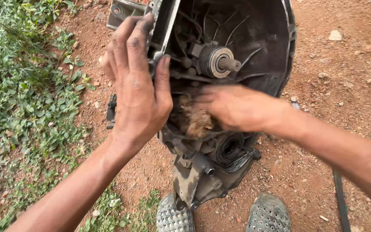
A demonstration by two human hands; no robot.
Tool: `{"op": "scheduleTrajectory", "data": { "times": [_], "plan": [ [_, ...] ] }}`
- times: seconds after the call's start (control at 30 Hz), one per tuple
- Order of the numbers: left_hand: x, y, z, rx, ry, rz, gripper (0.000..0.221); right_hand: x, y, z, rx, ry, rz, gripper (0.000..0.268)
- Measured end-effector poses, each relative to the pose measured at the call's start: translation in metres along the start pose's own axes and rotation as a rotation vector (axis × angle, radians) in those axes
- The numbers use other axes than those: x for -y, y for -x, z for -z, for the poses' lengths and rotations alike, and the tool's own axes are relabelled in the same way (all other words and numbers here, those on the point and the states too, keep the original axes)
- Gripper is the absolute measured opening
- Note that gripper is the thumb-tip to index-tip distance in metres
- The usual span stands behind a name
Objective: The person cleans the interior of a transmission housing by wiping it with a cloth and scraping the edges with a flat tool.
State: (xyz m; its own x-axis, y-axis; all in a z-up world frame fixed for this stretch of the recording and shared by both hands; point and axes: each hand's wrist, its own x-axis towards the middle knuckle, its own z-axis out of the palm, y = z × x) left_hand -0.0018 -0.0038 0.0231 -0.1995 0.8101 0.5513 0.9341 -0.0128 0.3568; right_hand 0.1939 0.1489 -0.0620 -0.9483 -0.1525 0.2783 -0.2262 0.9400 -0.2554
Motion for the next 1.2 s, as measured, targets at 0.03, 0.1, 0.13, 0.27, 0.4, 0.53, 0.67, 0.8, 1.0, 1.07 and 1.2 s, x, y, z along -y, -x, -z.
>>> {"op": "scheduleTrajectory", "data": {
  "times": [0.03, 0.1, 0.13, 0.27, 0.4, 0.53, 0.67, 0.8, 1.0, 1.07, 1.2],
  "plan": [
    [-0.001, -0.001, -0.002, -0.009, -0.002, -0.004, 0.052, 0.0, 0.005, 0.021, 0.568, 0.134, -0.28, 0.038],
    [-0.002, -0.003, -0.002, -0.031, -0.026, -0.024, 0.053, 0.008, -0.002, 0.065, 1.144, 0.265, -0.626, 0.035],
    [-0.002, -0.003, -0.002, -0.033, -0.033, -0.032, 0.054, 0.017, -0.007, 0.088, 1.155, 0.258, -0.684, 0.027],
    [-0.005, 0.003, -0.004, -0.031, -0.009, 0.023, 0.054, 0.051, -0.039, 0.111, 0.058, 0.115, -0.396, 0.037],
    [-0.003, -0.004, -0.003, -0.027, -0.008, -0.01, 0.052, 0.053, -0.047, 0.035, 0.021, -0.574, -0.362, 0.043],
    [-0.002, -0.009, -0.001, -0.021, -0.026, -0.029, 0.053, 0.024, 0.002, 0.021, 0.113, -0.557, -0.23, 0.031],
    [-0.002, 0.0, -0.002, -0.012, -0.003, 0.009, 0.053, 0.034, 0.015, 0.061, 0.78, -0.196, -0.983, 0.049],
    [0.0, 0.0, -0.009, -0.046, 0.028, 0.006, 0.051, 0.042, -0.019, 0.041, -0.183, -0.2, -0.335, 0.04],
    [0.003, -0.005, -0.002, -0.004, -0.029, -0.046, 0.058, -0.009, 0.024, -0.025, 0.075, 0.277, -0.104, 0.046],
    [0.0, -0.005, 0.001, 0.023, -0.024, -0.029, 0.056, -0.013, 0.051, -0.007, 0.36, 0.414, -0.293, 0.038],
    [0.0, -0.004, -0.002, -0.008, 0.015, -0.031, 0.053, 0.021, 0.042, 0.035, 0.439, 0.257, -0.958, 0.043]
  ]
}}
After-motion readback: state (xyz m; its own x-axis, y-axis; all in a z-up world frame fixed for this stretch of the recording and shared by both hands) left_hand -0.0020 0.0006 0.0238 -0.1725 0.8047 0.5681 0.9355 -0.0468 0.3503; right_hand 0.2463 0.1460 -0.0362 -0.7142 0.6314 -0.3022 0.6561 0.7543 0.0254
